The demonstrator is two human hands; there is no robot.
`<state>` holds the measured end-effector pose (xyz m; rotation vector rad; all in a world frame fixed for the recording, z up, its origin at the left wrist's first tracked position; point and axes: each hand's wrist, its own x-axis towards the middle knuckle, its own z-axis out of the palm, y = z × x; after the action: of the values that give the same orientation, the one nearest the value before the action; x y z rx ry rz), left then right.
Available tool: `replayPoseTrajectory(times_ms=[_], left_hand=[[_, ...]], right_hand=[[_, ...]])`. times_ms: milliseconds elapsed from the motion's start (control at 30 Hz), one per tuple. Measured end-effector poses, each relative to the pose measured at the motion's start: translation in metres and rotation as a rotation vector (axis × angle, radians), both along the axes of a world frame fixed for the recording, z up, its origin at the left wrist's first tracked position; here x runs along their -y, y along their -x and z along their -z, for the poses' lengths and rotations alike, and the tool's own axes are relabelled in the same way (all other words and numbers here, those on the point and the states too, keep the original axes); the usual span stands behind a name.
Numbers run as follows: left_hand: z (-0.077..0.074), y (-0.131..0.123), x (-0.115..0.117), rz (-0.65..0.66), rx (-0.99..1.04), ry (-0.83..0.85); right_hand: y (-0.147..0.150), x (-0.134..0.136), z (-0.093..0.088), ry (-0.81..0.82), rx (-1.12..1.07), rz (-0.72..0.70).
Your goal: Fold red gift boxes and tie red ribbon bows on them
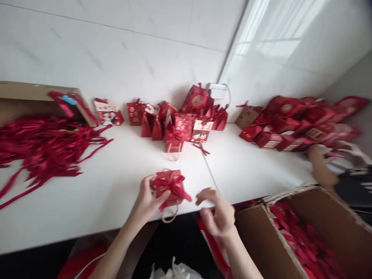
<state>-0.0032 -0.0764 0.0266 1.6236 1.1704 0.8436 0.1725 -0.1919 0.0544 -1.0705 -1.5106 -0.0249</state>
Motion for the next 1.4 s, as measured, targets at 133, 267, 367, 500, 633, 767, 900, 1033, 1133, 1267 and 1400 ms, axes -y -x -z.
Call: replayPoseTrajectory(times_ms=[133,267,367,500,633,767,900,1033,1133,1267,1400], left_hand=[[0.001,-0.008,-0.007,0.032,-0.042,0.059],[0.014,-0.027,-0.014,0.18,-0.055,0.145],[0.016,-0.036,-0.01,0.268,-0.071,0.164],[-0.003,-0.036,0.001,0.365,-0.083,0.162],[-0.013,-0.029,0.003,0.375,-0.15,0.128],[-0.01,-0.018,0.009,0.337,-0.158,0.099],[-0.008,-0.015,0.019,0.352,-0.059,0.155],[-0.006,-0.017,0.02,0.34,0.019,0.169],[-0.007,-0.022,0.019,0.409,0.088,0.169],[-0.015,-0.039,0.026,0.531,0.155,0.149],[-0.027,-0.061,0.028,0.776,0.109,0.089]], right_hand=[[-0.105,0.037,-0.04,-0.13,-0.851,0.467],[-0.162,0.094,-0.077,-0.261,-1.213,0.466],[-0.144,0.103,-0.071,-0.127,-0.966,0.337],[-0.088,0.063,-0.024,0.399,-0.488,0.06],[-0.052,0.015,0.02,0.722,-0.127,-0.048],[-0.046,-0.009,0.041,0.781,-0.112,-0.172],[-0.046,-0.018,0.049,0.748,-0.18,-0.255],[-0.045,-0.018,0.051,0.691,-0.218,-0.242],[-0.044,-0.009,0.049,0.645,-0.297,-0.171],[-0.046,0.025,0.039,0.538,-0.35,-0.01],[-0.052,0.075,0.025,0.431,-0.266,0.239]])
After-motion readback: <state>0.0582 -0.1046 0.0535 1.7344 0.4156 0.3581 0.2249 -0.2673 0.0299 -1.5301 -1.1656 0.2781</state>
